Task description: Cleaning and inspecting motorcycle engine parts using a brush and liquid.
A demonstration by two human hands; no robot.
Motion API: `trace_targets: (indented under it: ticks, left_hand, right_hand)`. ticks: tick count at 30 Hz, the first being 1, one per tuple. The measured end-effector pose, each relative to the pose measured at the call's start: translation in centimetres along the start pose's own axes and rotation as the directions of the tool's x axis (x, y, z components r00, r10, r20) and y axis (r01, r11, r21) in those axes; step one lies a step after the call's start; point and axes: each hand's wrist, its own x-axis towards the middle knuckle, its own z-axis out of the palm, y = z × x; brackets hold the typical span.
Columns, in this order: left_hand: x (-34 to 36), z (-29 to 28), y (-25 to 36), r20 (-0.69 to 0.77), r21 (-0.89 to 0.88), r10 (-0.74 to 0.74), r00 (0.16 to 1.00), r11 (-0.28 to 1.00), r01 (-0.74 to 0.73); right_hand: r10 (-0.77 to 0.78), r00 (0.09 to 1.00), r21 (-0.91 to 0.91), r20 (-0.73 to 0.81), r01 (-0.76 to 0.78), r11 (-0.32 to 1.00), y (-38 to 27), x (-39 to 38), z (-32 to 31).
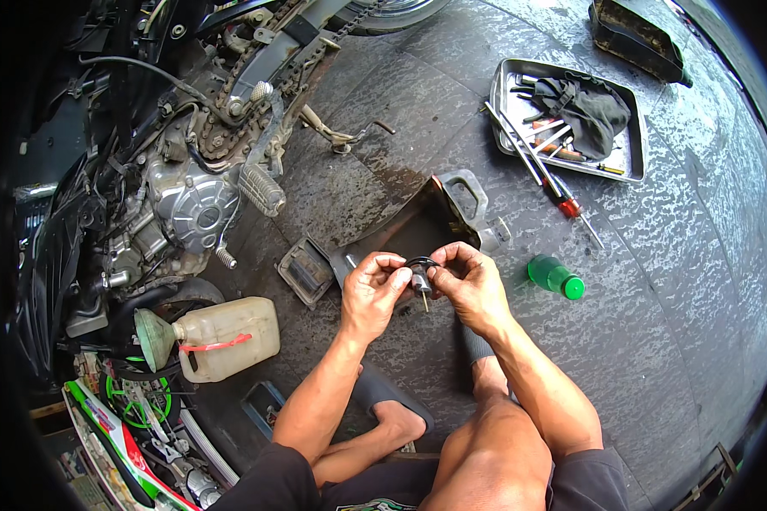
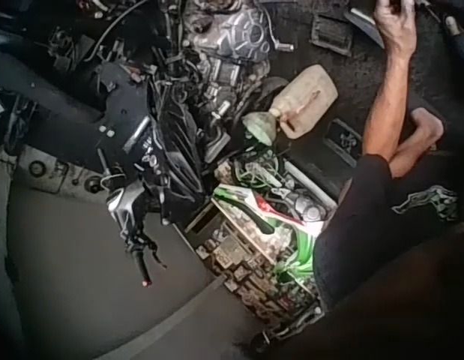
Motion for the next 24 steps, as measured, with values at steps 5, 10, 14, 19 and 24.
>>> trace_targets:
  ticks: [5,10,14,19,24]
  left_hand:
    - [-0.5,1.4,-0.4,-0.053,0.684,0.415,0.908,0.678,-0.27]
    - [-0.9,1.8,-0.2,-0.025,0.636,0.368,0.93,0.723,-0.269]
    - [-1.0,1.4,0.9,0.152,0.723,0.4,0.904,0.579,-0.378]
    - [-1.1,0.5,1.2,0.182,0.768,0.472,0.863,0.48,-0.424]
    - [0.5,-3.0,0.9,-0.221,0.76,0.521,0.824,0.622,-0.189]
  right_hand:
    - [-0.032,0.984,-0.125,-0.173,0.01,0.992,0.9,-0.4,1.2]
    - [-0.068,0.98,-0.145,-0.188,0.041,0.989,1.0,-0.4,1.5]
    - [-0.063,0.981,-0.113,-0.183,0.043,0.993,0.7,-0.3,1.7]
    - [-0.034,0.992,-0.122,-0.123,0.019,0.992,0.3,-0.3,1.9]
    - [-0.313,0.935,-0.54,-0.169,0.178,0.823,0.3,1.3,1.4]
